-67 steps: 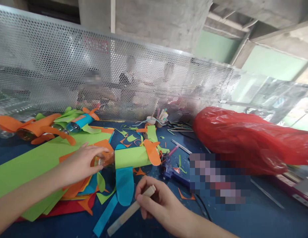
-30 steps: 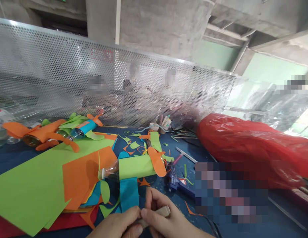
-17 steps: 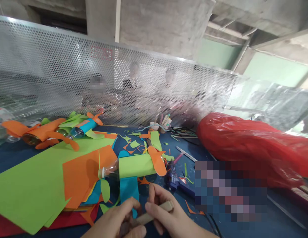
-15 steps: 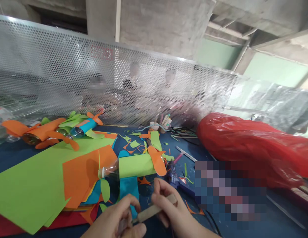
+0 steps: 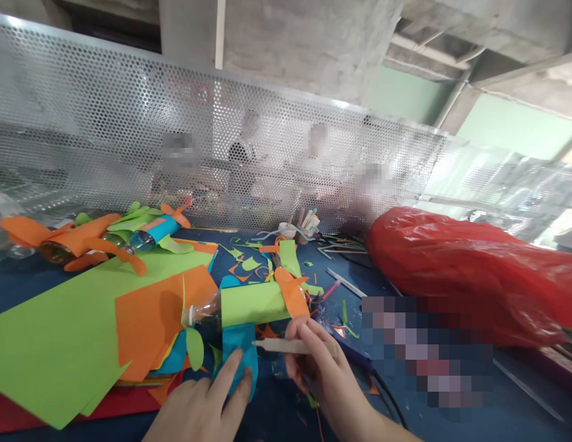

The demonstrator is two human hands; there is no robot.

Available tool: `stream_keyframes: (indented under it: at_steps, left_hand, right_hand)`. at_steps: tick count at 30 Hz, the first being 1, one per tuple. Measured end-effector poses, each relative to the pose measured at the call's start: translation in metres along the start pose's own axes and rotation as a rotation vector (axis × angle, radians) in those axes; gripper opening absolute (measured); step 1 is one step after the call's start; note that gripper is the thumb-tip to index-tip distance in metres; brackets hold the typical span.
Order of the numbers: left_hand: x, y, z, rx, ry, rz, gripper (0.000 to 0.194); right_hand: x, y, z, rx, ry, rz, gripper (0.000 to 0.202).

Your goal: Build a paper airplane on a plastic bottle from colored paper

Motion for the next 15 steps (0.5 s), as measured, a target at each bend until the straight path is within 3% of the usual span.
stream_keyframes:
  at_steps: [7, 15]
  left_hand:
    - [-0.0011, -0.0029, 0.0028, 0.121, 0.016, -0.070, 0.044]
    - [0.0019, -0.0010, 0.0006, 0.037, -0.005, -0.197, 0.054]
  right_hand:
    - [-0.0009, 0.0040, 0.0004, 0.009, 0.072, -0.036, 0.033]
    - [0.0027, 0.0015, -0.0044, 0.157, 0.063, -0.138, 0.032]
Point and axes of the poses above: each hand's wrist, its own z-axis towards the middle knuckle, its own y-axis out of the back of the hand, x = y × z, the point moved 1 cm from there along z, towards the middle knuckle, and after that the axes turned 4 degrees about y, right-handed, at the moved point
